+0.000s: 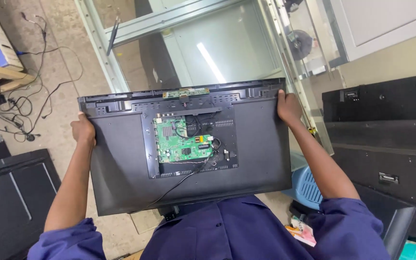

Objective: Reassembling a television by installing internal components and the back cover.

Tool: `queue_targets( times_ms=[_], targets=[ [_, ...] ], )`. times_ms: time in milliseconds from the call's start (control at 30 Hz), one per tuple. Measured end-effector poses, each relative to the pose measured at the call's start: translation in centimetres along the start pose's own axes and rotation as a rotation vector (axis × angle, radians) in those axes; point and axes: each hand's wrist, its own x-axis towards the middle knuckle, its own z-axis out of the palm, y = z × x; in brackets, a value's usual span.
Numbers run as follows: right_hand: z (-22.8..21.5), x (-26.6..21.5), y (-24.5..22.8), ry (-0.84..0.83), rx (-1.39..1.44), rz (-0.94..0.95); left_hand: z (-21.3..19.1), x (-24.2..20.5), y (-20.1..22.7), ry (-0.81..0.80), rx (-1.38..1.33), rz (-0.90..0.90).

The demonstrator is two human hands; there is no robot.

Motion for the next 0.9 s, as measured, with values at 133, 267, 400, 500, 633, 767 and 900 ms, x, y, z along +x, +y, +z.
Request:
queue_targets(
  times_ms=[133,267,400,500,633,767,900],
  targets=[
    [2.2,4.3,1.6,0.025,-0.043,-0.007,0.7,0.4,-0.7,-0.014,0.008,-0.001],
    [2.7,5.4,0.8,-0.043,0.007,0.017,0.9,-0.1,-0.4,-0.015,0.046,0.000],
    [-0.4,0.3,-3.4,-0.072,0.084,0.056,2.6,1.5,-1.6,-0.017,0.055,-0.006],
    [0.2,0.6,-3.1,-0.047,0.060,0.062,2.6,0.0,-0.6,0.000,0.058,-0.016],
    [1.8,1.1,-1.3,-0.010,0.057,0.008,3.2,-0.5,-1.3,0.031,0.037,-0.007],
    [2.1,-0.1,-1.0,0.049,0.059,-0.053,3.2,-1.2,-1.6,0.002,0.008,0.036],
    [2.1,-2.1,-1.5,0.037,0.131,-0.089,2.7,-2.4,-2.2,-0.018,-0.109,0.064]
  ],
)
